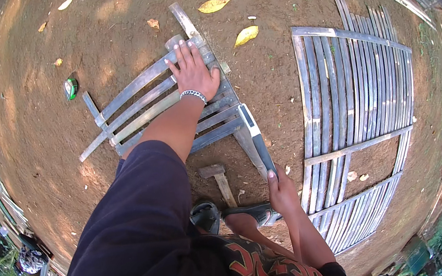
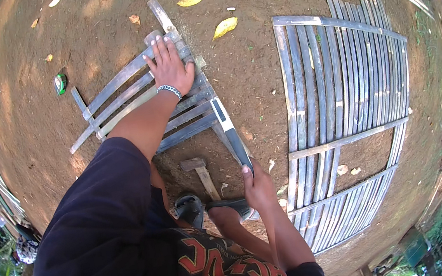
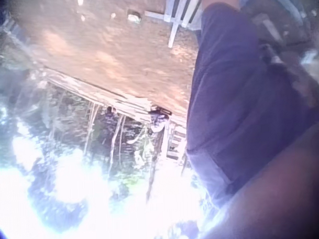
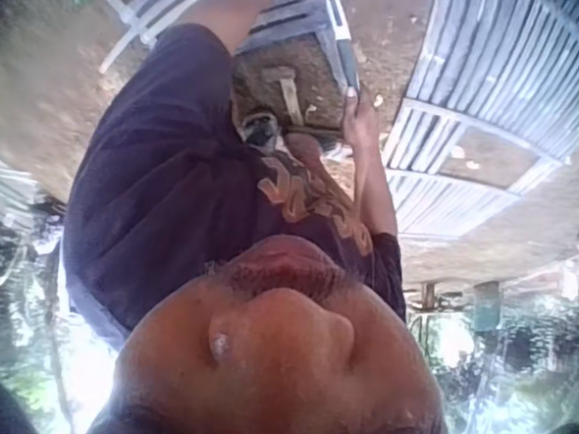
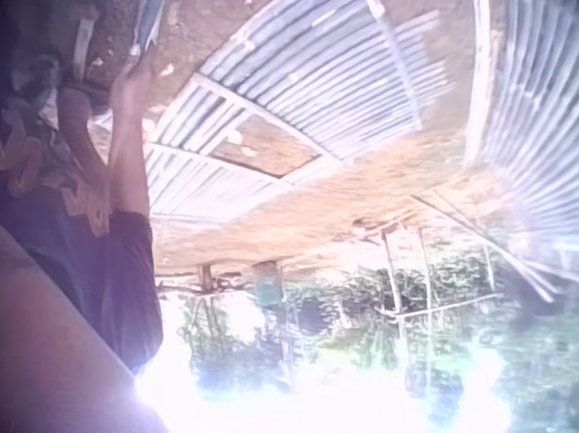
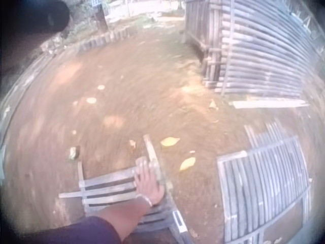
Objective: The person uses a hand saw to cut a wooden slat on a wooden frame placed on the ground. After cutting, the person flips the frame and uses a wooden mallet to tap the slats into place.
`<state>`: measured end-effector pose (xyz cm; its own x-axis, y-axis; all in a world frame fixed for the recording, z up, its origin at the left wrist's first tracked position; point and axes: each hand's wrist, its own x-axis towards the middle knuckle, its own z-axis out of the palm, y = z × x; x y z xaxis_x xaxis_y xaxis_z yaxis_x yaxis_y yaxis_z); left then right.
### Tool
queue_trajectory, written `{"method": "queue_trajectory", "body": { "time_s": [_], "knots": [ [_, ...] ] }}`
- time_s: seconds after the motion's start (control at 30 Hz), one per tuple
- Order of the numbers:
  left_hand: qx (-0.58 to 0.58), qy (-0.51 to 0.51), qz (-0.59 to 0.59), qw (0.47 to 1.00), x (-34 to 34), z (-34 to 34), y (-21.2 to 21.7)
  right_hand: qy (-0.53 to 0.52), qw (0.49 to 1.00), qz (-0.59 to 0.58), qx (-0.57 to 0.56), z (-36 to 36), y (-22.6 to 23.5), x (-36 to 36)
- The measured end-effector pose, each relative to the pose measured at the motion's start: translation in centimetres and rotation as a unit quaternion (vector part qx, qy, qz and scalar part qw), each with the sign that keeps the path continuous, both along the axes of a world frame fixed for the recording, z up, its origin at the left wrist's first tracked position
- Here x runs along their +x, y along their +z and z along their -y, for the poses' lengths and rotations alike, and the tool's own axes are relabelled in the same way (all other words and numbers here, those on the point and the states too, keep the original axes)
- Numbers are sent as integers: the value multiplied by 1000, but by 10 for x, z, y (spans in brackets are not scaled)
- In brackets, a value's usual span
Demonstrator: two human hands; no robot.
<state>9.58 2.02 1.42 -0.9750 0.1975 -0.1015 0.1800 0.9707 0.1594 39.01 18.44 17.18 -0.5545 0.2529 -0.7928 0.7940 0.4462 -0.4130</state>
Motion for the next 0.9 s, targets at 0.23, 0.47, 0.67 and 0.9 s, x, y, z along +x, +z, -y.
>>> {"method": "queue_trajectory", "body": {
  "time_s": [0.23,0.47,0.67,0.9],
  "knots": [
    [-5,-3,-1,1000,0,1,2,31,999,-33,24,-9,-8,8],
    [9,-1,11,1000,3,1,4,48,997,-20,49,-16,-10,1],
    [-1,1,19,1000,0,1,8,59,997,-33,41,-11,-17,-46],
    [8,2,22,1000,0,-2,10,70,995,-33,64,-19,-22,-14]
  ]
}}
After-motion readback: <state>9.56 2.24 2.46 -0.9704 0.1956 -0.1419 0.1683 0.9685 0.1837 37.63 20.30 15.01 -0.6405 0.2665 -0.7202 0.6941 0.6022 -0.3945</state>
